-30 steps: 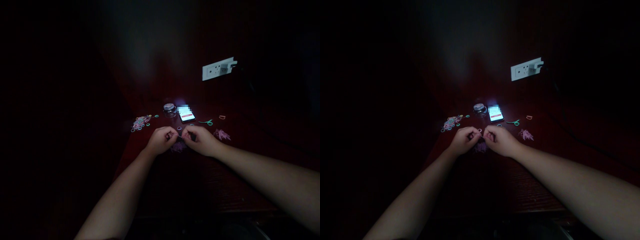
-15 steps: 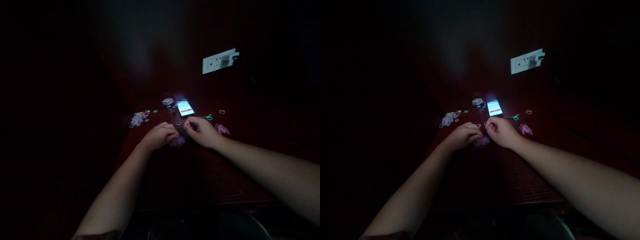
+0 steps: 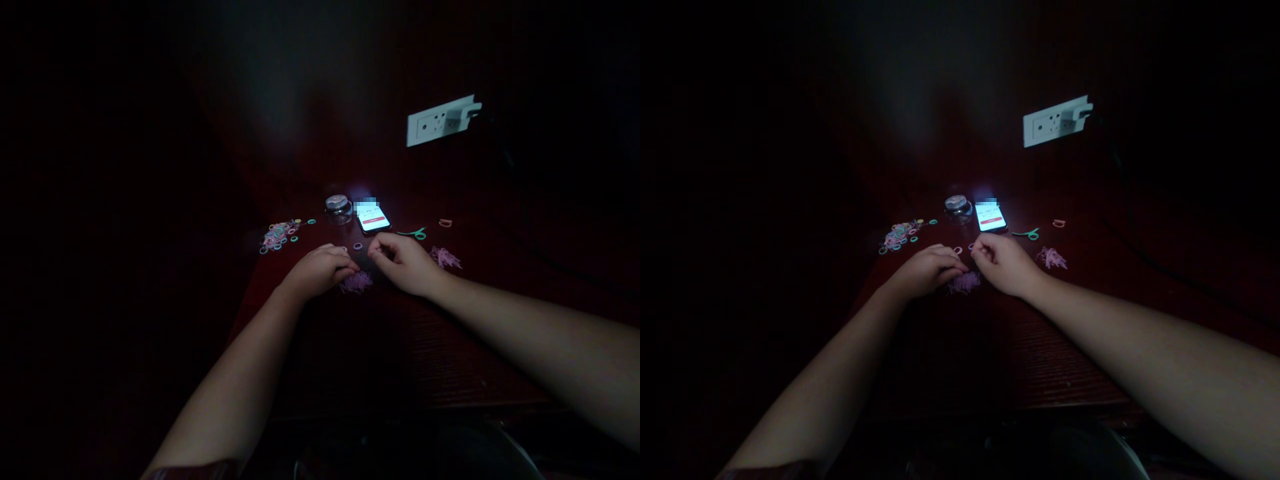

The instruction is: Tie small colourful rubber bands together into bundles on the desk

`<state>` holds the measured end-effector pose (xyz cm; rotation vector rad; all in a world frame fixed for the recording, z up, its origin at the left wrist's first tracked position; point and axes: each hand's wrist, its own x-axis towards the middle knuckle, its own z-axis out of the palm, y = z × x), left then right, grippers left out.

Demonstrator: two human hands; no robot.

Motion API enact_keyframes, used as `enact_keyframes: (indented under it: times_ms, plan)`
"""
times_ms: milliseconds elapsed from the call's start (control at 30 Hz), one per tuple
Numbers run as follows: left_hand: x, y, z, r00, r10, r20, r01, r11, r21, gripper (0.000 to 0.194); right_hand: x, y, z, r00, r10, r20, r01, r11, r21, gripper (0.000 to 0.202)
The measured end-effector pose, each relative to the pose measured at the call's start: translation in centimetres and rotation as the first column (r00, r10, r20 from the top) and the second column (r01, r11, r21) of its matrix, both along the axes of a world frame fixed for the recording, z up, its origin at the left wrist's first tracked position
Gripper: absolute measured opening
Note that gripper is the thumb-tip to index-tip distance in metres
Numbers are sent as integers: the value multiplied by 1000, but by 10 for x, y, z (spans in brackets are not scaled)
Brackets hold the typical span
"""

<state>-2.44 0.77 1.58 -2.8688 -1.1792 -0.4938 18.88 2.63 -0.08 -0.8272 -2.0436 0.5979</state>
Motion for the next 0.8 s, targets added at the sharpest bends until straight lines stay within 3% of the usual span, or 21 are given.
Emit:
enact_keyframes:
  times_ms: [300, 433, 533, 600, 667, 800]
  plan:
    - [-4, 4, -5, 983, 185, -8, -185, 982, 40, 21, -1, -1, 0, 999, 44, 30, -43, 999, -25, 15]
    - [-6, 4, -7, 949, 315, 9, -315, 948, 48, 25, 0, -1, -1, 997, 55, 51, -53, 998, -39, 17]
    - [-9, 3, -8, 891, 453, 18, -453, 890, 40, 28, 1, 1, -2, 997, 56, 60, -53, 997, -49, 17]
    - [-16, 4, -10, 815, 579, 41, -580, 815, 20, 32, 0, 1, -1, 996, 60, 58, -57, 997, -52, 18]
    - [-28, 7, -14, 695, 716, 61, -716, 697, -27, 44, 0, 0, 0, 997, 63, 53, -60, 997, -55, 17]
    - [-62, 20, -24, 386, 922, 19, -898, 380, -223, 66, -1, -1, 1, 996, 72, 43, -69, 995, -75, 16]
